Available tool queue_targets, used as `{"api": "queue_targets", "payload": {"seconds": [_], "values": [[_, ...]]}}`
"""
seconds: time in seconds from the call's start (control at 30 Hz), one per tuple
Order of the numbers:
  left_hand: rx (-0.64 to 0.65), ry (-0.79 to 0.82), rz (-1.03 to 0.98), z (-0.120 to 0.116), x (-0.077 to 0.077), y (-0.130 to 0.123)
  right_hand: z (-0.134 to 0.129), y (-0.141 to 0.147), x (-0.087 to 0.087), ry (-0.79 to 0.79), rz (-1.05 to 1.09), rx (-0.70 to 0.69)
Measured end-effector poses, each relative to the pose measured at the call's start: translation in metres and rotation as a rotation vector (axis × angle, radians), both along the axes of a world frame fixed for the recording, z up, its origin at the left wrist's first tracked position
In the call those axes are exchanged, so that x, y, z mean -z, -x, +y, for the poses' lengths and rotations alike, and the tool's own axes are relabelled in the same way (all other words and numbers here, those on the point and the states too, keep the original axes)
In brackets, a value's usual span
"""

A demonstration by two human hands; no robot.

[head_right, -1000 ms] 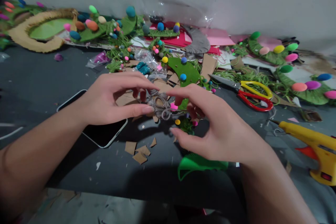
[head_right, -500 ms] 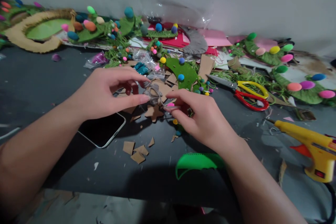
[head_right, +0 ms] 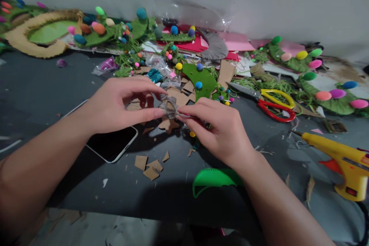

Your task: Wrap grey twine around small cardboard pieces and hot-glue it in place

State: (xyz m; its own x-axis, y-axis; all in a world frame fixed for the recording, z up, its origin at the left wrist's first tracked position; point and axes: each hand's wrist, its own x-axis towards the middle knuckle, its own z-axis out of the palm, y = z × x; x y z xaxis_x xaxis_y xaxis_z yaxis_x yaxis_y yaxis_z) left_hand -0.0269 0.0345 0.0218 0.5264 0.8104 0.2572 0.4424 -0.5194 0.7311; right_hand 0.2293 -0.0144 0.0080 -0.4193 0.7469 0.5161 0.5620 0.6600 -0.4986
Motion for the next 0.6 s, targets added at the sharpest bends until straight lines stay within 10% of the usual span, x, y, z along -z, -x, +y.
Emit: {"api": "queue_targets", "payload": {"seconds": [0.6], "values": [[0.244, -0.068, -0.058, -0.005, 0.002, -0.007, -0.009, 0.012, -0.010, 0.238, 0.105, 0.225]]}}
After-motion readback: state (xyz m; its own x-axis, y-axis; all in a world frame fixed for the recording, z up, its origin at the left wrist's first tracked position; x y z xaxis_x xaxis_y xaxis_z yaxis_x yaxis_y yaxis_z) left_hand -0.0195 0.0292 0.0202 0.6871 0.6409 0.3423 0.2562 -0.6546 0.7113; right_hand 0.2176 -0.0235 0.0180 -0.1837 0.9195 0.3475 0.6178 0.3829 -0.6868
